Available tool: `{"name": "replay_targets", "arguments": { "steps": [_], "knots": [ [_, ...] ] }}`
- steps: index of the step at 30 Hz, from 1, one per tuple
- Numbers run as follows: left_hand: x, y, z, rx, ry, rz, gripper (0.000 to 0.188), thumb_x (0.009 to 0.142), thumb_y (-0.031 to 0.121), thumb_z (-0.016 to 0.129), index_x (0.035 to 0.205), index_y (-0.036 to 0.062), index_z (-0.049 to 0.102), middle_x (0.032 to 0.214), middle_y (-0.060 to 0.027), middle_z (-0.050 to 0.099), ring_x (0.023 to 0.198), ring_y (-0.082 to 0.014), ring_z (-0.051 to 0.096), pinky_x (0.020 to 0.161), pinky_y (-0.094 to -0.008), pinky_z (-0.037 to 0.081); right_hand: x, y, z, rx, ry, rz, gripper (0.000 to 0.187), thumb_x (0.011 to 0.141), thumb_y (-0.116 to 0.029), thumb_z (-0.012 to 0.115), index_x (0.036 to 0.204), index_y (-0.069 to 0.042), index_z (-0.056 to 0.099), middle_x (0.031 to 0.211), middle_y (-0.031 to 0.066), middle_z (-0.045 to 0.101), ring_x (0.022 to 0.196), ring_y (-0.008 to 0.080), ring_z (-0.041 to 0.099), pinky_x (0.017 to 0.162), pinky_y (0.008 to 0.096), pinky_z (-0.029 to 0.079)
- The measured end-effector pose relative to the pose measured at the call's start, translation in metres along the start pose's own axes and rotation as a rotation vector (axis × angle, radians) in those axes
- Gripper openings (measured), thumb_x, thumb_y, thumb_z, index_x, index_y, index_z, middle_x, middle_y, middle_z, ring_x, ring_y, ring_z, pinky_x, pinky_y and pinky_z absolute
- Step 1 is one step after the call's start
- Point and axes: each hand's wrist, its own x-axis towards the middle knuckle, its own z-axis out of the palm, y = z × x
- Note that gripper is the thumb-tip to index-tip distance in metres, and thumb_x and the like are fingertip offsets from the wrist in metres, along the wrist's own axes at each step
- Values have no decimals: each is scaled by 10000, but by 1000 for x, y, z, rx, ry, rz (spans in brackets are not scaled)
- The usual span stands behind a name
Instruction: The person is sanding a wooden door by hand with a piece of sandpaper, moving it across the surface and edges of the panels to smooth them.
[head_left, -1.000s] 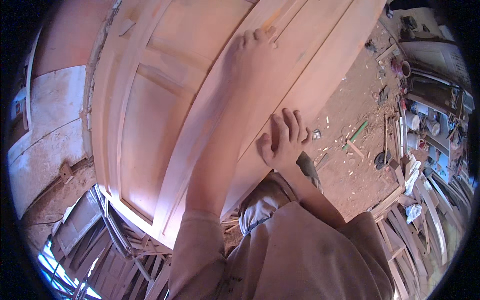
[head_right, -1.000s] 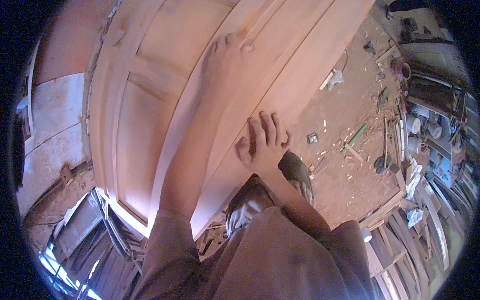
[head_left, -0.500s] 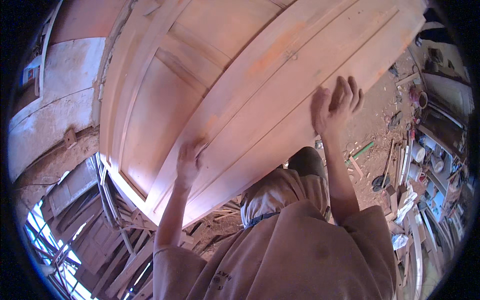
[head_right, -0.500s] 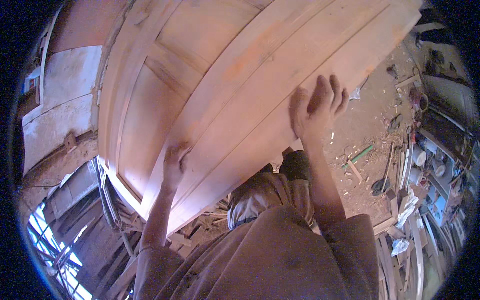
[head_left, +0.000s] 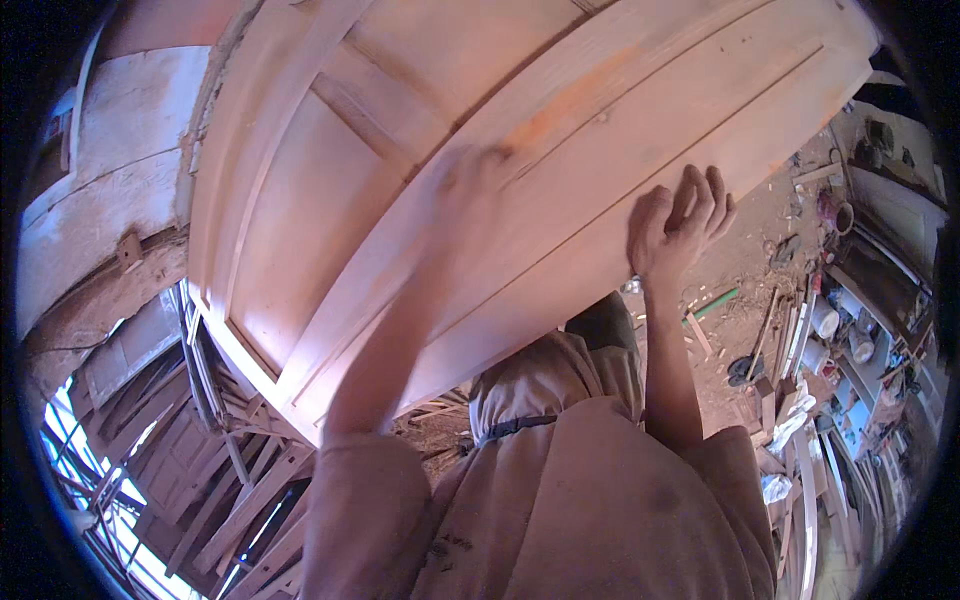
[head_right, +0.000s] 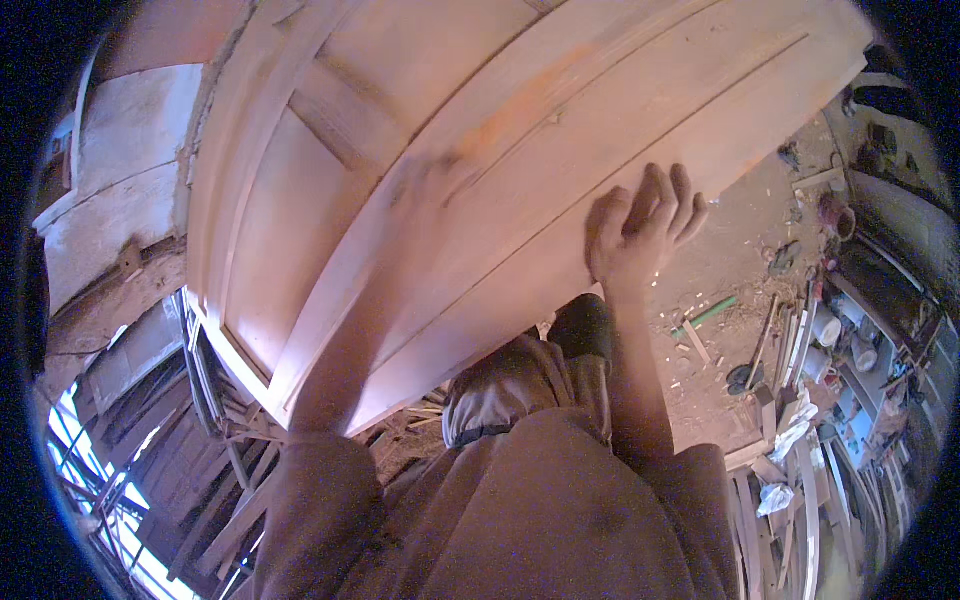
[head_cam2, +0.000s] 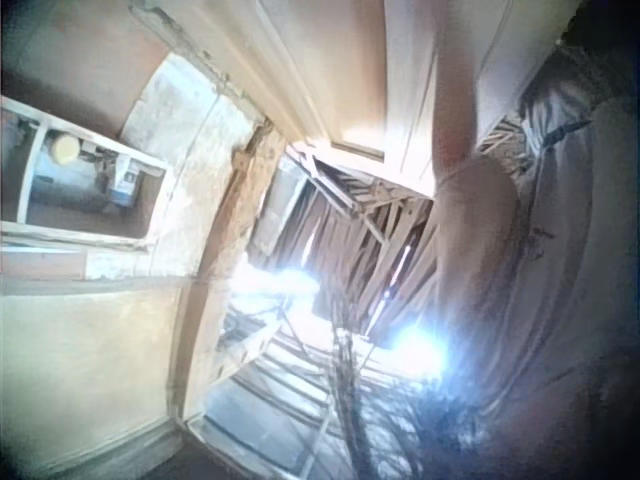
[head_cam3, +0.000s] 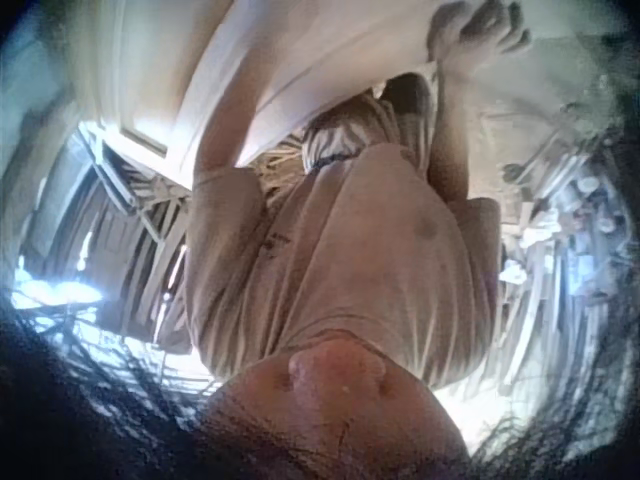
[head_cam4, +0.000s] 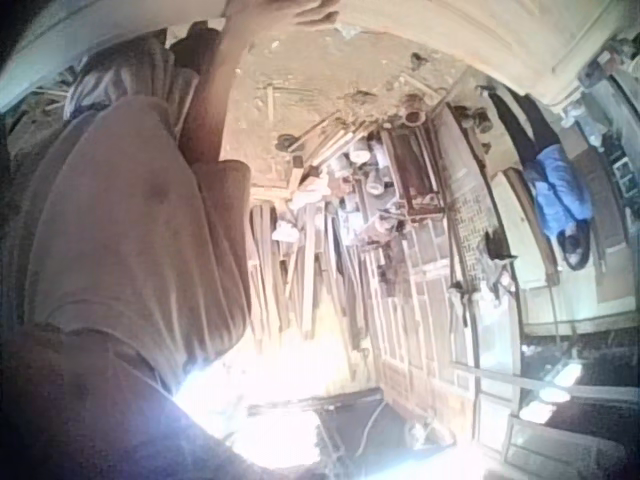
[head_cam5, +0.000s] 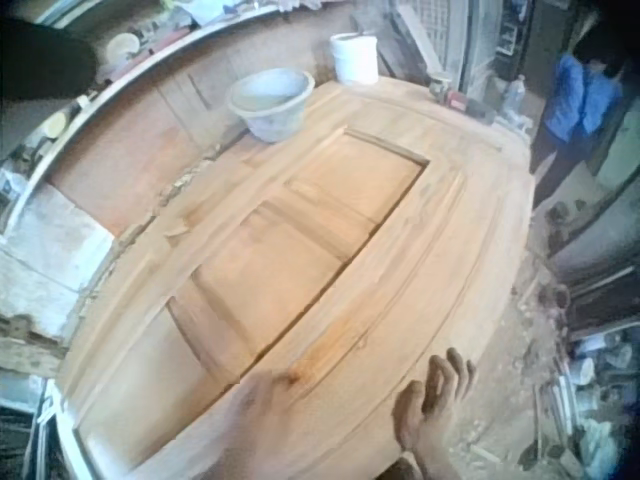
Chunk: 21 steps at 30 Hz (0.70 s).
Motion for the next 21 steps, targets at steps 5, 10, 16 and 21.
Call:
{"name": "replay_targets", "arguments": {
  "steps": [5,10,16,21],
  "knots": [
    [-93,-39,-42,-197,-47,-30,373,921,59,631,1278,167,635,1290,-143,623,1191,-386,573,987,-491,482,4,-3,-5,5,-8,18,456,907,-241,632,1296,-12,567,1359,223,540,1366,382,410,1179,584,185],
    [34,28,-11,-45,16,163,326,946,135,631,1265,71,609,1196,-132,633,1136,-354,585,936,-459,509,-1,7,-6,-2,-17,46,465,906,-258,627,1294,-8,567,1378,240,521,1361,408,400,1176,594,194],
    [184,103,18,43,126,125,397,973,249,571,1348,116,573,1146,-120,612,1073,-339,591,928,-470,508,-3,0,-2,16,-34,97,459,920,-292,609,1309,-51,579,1439,224,486,1372,442,369,1178,596,202],
    [145,100,-12,-111,106,122,438,968,252,569,1394,152,556,1171,-148,610,1127,-368,573,977,-487,488,-1,8,-3,36,-44,112,450,916,-296,607,1320,-99,588,1466,182,476,1409,478,289,1184,590,212]
  ]
}}
